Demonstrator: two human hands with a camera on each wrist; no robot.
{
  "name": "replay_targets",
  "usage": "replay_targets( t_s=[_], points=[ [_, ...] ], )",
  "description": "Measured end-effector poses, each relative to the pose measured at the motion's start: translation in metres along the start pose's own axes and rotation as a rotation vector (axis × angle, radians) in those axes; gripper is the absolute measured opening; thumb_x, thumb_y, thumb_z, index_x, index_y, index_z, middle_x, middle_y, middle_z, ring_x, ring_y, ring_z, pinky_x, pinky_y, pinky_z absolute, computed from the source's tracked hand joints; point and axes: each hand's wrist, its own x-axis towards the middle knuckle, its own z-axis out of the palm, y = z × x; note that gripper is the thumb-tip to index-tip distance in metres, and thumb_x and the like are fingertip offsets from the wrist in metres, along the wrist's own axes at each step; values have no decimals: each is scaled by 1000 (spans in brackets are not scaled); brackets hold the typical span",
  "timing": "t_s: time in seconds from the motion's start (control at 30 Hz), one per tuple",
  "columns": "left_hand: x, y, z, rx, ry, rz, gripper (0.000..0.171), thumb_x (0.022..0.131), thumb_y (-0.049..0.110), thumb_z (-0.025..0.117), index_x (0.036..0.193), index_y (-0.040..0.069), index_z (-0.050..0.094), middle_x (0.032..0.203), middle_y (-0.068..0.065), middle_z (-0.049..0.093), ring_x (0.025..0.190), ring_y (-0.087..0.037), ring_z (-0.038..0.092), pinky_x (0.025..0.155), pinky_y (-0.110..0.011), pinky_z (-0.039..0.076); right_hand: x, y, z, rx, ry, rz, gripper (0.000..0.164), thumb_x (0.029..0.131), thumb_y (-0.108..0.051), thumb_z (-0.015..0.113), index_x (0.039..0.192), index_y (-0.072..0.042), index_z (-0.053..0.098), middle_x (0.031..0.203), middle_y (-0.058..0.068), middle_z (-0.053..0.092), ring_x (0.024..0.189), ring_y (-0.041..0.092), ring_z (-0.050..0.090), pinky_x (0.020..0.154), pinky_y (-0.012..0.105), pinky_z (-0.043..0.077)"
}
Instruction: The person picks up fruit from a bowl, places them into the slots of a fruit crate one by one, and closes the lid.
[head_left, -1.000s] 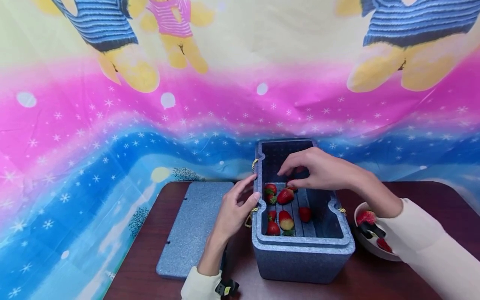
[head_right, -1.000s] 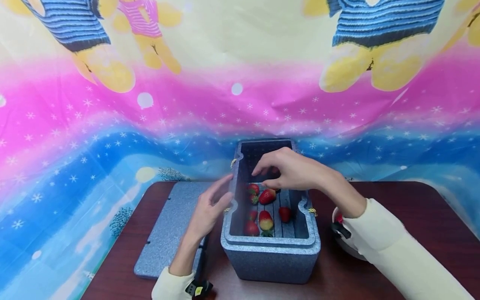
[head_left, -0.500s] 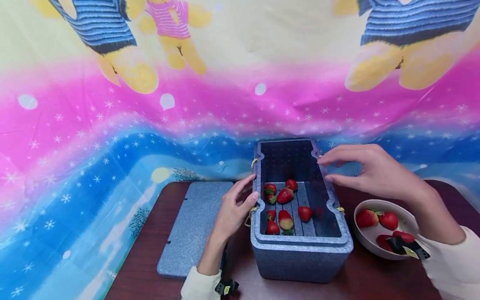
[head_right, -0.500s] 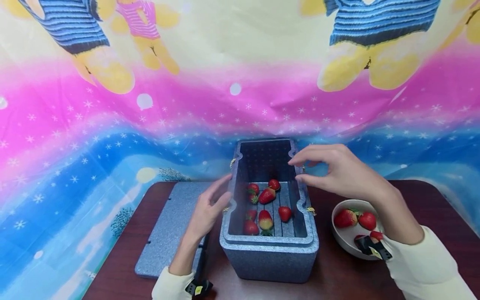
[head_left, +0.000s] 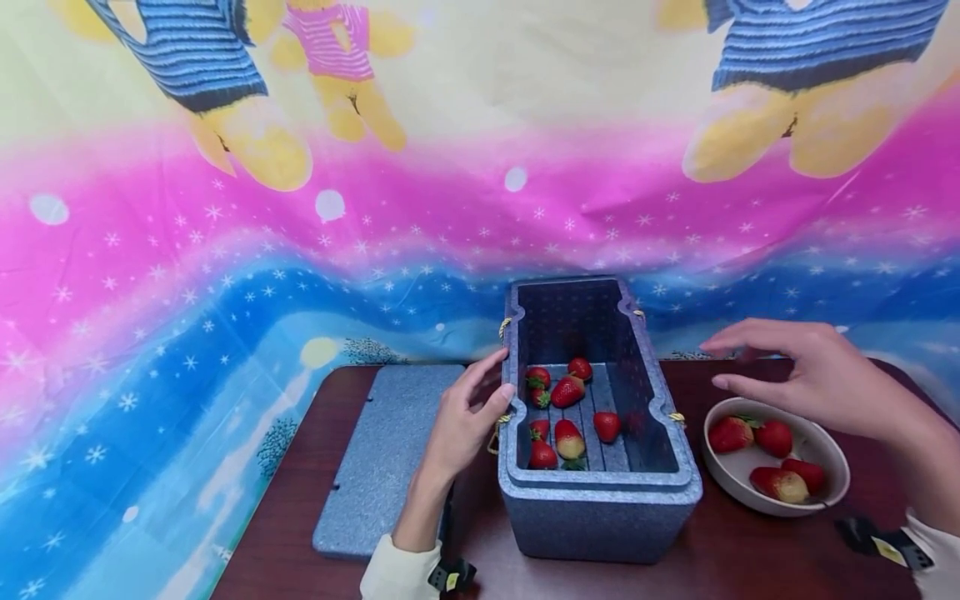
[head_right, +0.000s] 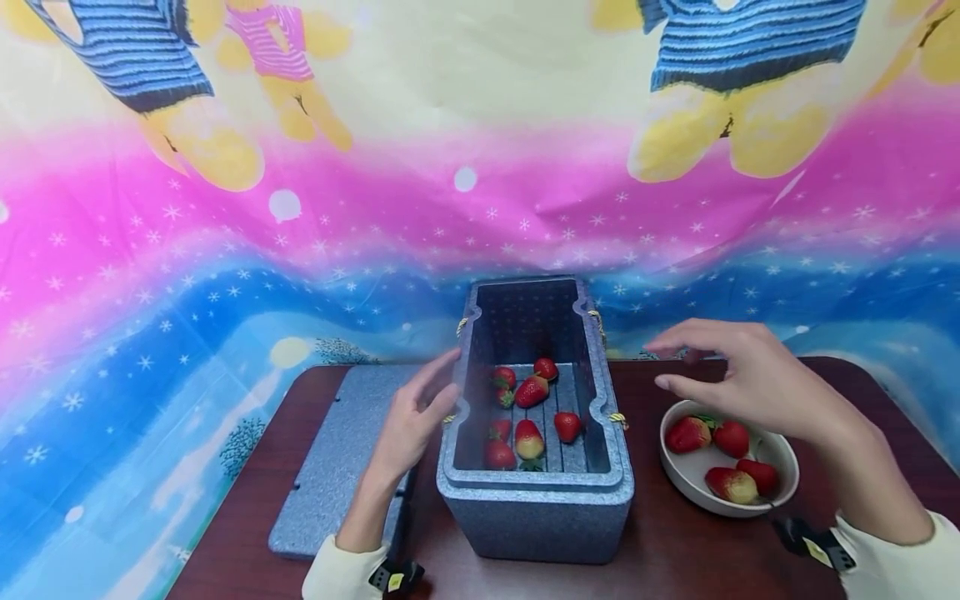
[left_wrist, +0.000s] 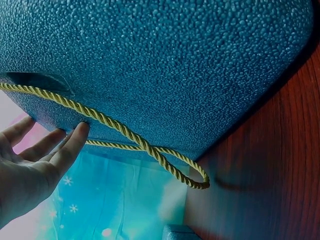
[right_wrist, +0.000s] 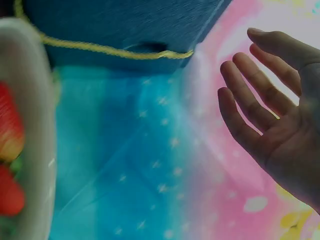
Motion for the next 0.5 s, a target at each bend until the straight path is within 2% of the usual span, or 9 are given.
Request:
replay_targets(
  t_s=[0.13,0.17,0.27,0.37,0.4,0.5],
  points=[
    [-1,0,0,0,1,-1,52,105,30,69,156,24,59,156,-7,60,137,-29,65,110,-46,57,-20,19,5,-77,-52,43,54,75,-15,99,121,-36,78,117,-11,77,108,-22,53,73,13,52],
    [-1,0,0,1,2,0,52,105,30,69,156,24,59,156,-7,60,137,-29,65,110,-46,57,-25,23,6,-86,-58,48,54,75,-14,98,121,-35,78,117,-9,78,101,-22,53,68,14,50],
    [-1,0,0,5,3,4,52,105,30,69,155,25,59,156,-7,60,137,-29,65,110,-47,57,-40,34,9,-114,-92,89,53,73,-16,100,118,-35,78,112,-7,79,92,-17,55,63,20,50],
    [-1,0,1,8,3,6,52,105,31,69,155,25,59,155,-7,60,136,-29,66,110,-47,58,-54,43,14,-93,-124,107,51,72,-16,100,114,-34,78,106,-10,78,81,-10,60,61,18,50],
    [-1,0,1,8,3,6,52,105,31,69,155,25,59,155,-7,60,136,-29,66,109,-47,58,-58,46,16,-90,-141,126,49,72,-18,100,113,-34,78,105,-12,78,86,-10,63,64,19,53],
    [0,0,1,10,3,8,51,105,31,69,155,25,59,155,-7,61,136,-29,66,109,-48,58,-71,55,22,-68,-169,142,46,73,-18,99,112,-30,78,102,-14,77,85,-11,65,64,20,55]
  ],
)
